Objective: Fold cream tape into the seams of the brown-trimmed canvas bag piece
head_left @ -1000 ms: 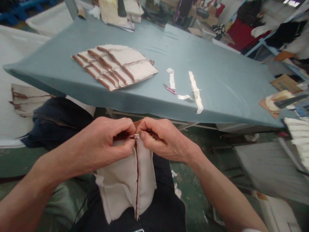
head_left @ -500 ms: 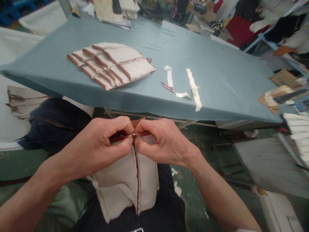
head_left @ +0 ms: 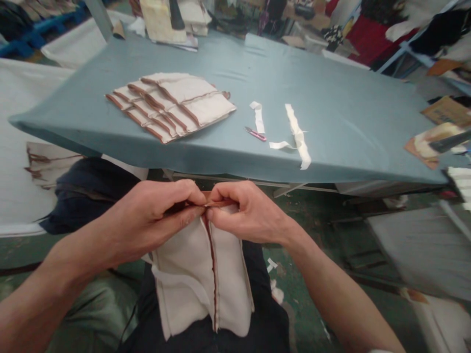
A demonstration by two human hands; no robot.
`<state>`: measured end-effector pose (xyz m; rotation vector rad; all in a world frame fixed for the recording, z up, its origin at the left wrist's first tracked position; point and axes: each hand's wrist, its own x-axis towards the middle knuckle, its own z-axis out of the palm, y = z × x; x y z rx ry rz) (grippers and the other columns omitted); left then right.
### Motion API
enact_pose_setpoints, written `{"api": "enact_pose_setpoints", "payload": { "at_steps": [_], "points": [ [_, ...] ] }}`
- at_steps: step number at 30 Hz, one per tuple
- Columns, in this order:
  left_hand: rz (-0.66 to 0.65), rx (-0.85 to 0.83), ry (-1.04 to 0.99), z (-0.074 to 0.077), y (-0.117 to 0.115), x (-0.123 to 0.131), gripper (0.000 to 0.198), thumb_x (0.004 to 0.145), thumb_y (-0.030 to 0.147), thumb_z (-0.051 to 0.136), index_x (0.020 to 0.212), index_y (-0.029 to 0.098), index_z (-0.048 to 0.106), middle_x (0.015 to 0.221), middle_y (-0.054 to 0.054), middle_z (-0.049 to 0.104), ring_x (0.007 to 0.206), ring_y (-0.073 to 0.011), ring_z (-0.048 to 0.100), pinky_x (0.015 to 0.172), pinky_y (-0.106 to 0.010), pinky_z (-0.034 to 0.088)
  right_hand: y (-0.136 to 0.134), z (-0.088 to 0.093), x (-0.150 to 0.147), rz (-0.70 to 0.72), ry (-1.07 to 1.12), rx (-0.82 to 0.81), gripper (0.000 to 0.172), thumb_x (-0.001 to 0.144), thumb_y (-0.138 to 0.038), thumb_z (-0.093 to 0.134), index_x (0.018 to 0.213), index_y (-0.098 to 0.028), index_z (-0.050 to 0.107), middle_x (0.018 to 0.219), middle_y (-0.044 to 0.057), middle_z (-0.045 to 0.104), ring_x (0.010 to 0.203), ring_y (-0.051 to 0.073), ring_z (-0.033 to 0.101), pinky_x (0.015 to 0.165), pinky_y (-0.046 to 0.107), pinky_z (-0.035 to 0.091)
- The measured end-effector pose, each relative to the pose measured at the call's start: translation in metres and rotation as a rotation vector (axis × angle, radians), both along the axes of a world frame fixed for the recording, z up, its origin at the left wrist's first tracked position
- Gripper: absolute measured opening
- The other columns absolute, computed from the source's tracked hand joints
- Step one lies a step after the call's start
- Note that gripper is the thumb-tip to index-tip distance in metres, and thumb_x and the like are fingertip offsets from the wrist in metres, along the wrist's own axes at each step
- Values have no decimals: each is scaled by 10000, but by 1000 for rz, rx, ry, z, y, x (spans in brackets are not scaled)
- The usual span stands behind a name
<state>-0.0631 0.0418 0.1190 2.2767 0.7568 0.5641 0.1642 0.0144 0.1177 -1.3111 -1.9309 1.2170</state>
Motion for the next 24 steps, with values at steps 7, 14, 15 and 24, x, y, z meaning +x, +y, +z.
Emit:
{"api": "enact_pose_setpoints", "payload": {
  "at_steps": [7, 14, 15, 24],
  "points": [
    [13, -25, -4, -11, 4, 3, 106, 1043, 255, 621, 1015, 222, 717, 850, 49, 763, 711, -114, 704, 647, -187, 467, 3, -8, 5, -6, 63, -164, 134, 784, -311, 613, 729, -192, 586, 672, -55, 466, 632, 96, 389, 562, 231, 281],
    [-12, -16, 2, -11, 8, 4, 125, 1053, 270, 623, 995, 212, 718, 844, 40, 764, 704, -114, 699, 653, -186, 472, 7, -16, 7, 15, 193, -223, 142, 781, -319, 632, 733, -192, 588, 662, -72, 431, 603, 86, 358, 524, 225, 266],
    [-10, 3, -9, -12, 8, 4, 116, 1053, 258, 625, 1009, 217, 724, 856, 38, 768, 715, -115, 706, 662, -185, 475, 7, -16, 7, 19, 220, -233, 141, 780, -315, 629, 728, -194, 580, 658, -77, 420, 595, 83, 347, 520, 225, 264],
    [6, 135, -1, -10, -2, 0, 165, 1027, 213, 595, 980, 249, 750, 840, 17, 775, 690, -138, 709, 640, -220, 491, 4, -14, 3, -26, 95, -111, 94, 771, -263, 609, 722, -186, 629, 644, -64, 496, 604, 89, 400, 560, 224, 305]
  ]
}}
